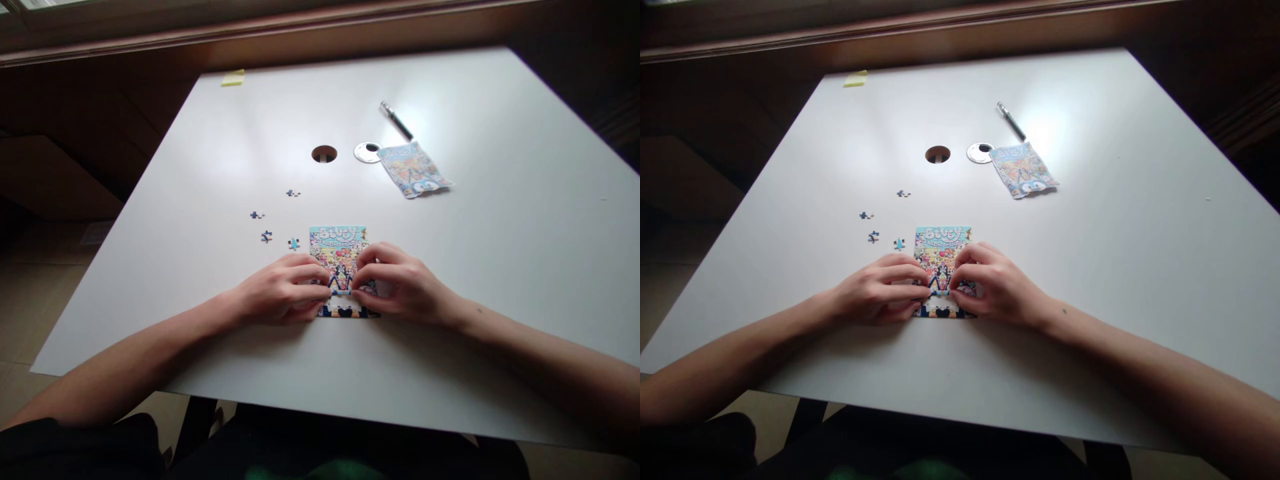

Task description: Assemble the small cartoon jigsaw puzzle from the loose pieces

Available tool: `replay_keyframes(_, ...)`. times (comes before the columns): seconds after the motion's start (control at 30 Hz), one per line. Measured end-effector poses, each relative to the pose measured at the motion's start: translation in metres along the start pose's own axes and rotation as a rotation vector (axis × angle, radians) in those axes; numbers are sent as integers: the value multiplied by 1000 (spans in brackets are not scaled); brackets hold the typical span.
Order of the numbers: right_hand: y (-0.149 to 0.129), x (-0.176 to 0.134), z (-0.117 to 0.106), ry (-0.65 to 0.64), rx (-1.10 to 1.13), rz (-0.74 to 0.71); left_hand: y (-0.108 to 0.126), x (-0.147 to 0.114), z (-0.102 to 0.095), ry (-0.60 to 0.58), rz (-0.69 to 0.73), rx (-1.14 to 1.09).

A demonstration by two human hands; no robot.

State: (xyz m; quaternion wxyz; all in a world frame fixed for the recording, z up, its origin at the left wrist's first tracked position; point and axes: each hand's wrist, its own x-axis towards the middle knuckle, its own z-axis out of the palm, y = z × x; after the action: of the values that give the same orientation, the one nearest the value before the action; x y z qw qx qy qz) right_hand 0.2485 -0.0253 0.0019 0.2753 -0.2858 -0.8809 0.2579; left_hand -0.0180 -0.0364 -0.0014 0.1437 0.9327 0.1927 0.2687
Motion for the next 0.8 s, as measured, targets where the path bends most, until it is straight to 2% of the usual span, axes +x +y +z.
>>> replay_keyframes(0.17,0,1,2,-8,-17,16,1,2,0,-1,28,1)
replay_keyframes(0.8,0,3,1,-27,-3,14,2,1,-2,-126,13,56)
